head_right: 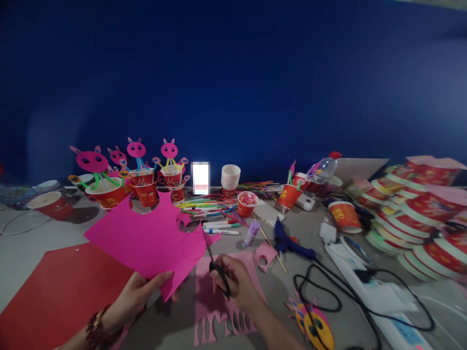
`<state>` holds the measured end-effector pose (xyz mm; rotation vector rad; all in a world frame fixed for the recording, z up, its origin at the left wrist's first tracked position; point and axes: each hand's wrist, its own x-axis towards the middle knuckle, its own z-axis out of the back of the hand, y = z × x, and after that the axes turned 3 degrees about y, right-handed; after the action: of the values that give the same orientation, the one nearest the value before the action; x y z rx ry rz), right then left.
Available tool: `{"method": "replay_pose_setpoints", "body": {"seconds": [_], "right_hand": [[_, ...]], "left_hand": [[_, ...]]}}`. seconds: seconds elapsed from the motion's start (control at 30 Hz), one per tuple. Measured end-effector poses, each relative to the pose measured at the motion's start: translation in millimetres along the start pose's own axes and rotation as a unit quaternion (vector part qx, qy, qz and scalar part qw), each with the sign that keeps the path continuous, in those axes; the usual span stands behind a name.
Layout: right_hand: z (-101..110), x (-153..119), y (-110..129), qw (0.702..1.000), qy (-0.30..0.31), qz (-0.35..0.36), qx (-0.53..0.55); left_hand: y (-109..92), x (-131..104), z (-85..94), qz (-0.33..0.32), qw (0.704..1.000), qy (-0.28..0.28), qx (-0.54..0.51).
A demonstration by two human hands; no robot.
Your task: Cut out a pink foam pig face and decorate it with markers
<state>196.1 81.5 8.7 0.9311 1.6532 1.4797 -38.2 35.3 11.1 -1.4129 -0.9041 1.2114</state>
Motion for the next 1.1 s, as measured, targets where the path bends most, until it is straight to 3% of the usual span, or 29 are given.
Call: {"method": "replay_pose_setpoints", "body": {"seconds": [0.47,1.1], "right_hand": [[6.0,1.9,-4.4,0.999,0.021,0.013,-0.030],[6.7,2.1,-6.6,0.999,0.026,0.018,-0.026]], "left_hand": [[-10.5,2.5,0.4,-0.037,0.999,-0.015,-0.006],[3.2,5.5,6.5,-0.064,0.997,-0.006,-0.037]]}}
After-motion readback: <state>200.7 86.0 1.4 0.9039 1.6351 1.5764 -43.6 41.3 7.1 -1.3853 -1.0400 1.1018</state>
